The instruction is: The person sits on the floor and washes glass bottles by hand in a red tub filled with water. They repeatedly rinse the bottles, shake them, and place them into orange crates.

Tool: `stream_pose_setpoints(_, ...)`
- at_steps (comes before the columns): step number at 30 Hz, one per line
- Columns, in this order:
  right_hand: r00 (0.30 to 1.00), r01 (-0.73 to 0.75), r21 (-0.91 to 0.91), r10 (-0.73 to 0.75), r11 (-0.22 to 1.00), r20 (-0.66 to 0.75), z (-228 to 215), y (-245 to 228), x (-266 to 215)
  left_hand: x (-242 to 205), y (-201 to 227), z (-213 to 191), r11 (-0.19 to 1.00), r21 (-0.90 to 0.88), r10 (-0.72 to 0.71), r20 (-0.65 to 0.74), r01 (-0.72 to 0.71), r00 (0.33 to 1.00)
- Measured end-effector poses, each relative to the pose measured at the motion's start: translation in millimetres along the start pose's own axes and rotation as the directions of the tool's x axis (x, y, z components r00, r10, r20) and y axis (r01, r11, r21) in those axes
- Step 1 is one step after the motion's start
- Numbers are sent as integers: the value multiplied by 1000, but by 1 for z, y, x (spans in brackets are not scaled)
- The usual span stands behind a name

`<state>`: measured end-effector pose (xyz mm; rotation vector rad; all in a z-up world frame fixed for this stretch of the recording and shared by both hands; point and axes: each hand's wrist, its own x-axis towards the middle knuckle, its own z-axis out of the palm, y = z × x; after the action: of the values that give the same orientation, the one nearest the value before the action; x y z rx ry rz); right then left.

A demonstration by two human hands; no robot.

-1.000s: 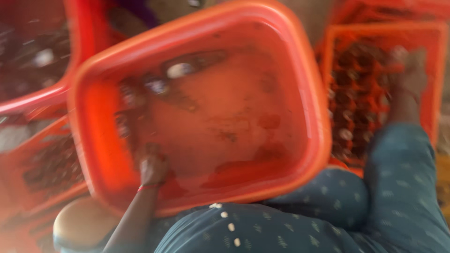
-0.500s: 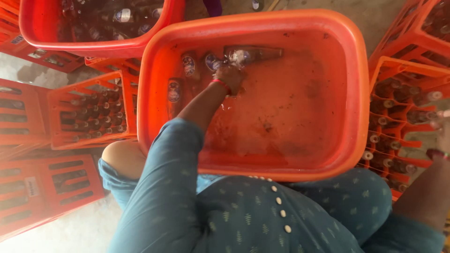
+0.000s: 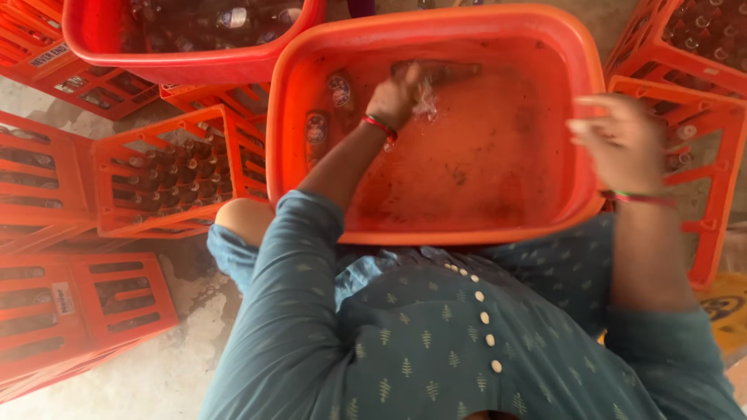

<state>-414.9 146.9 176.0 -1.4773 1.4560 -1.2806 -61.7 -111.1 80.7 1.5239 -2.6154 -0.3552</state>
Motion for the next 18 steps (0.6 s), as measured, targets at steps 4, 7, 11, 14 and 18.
stream_pose_setpoints(4, 990, 67, 84, -77, 994, 121, 91, 3, 29, -33, 7, -58, 649, -718, 43, -297, -253, 954)
stream_pose_setpoints(7, 910, -414, 130, 408, 901, 74, 145, 11, 38, -56, 12, -73, 573, -755, -96, -449, -320, 888)
stream_pose_setpoints(11, 742, -648, 599, 567, 470, 357, 184, 10, 30, -84, 7, -58, 162, -968, -341, -235, -190, 910)
stream_pose_setpoints(14, 870, -492, 605, 388, 627, 305, 195, -1, 17, -103, -9, -40, -69, -996, -454, -12, -49, 891)
stream_pose_setpoints(18, 977, -211, 375, 189, 903, 96, 195, -25, 7, -121, -28, -20, -431, -881, -348, 360, 193, 866)
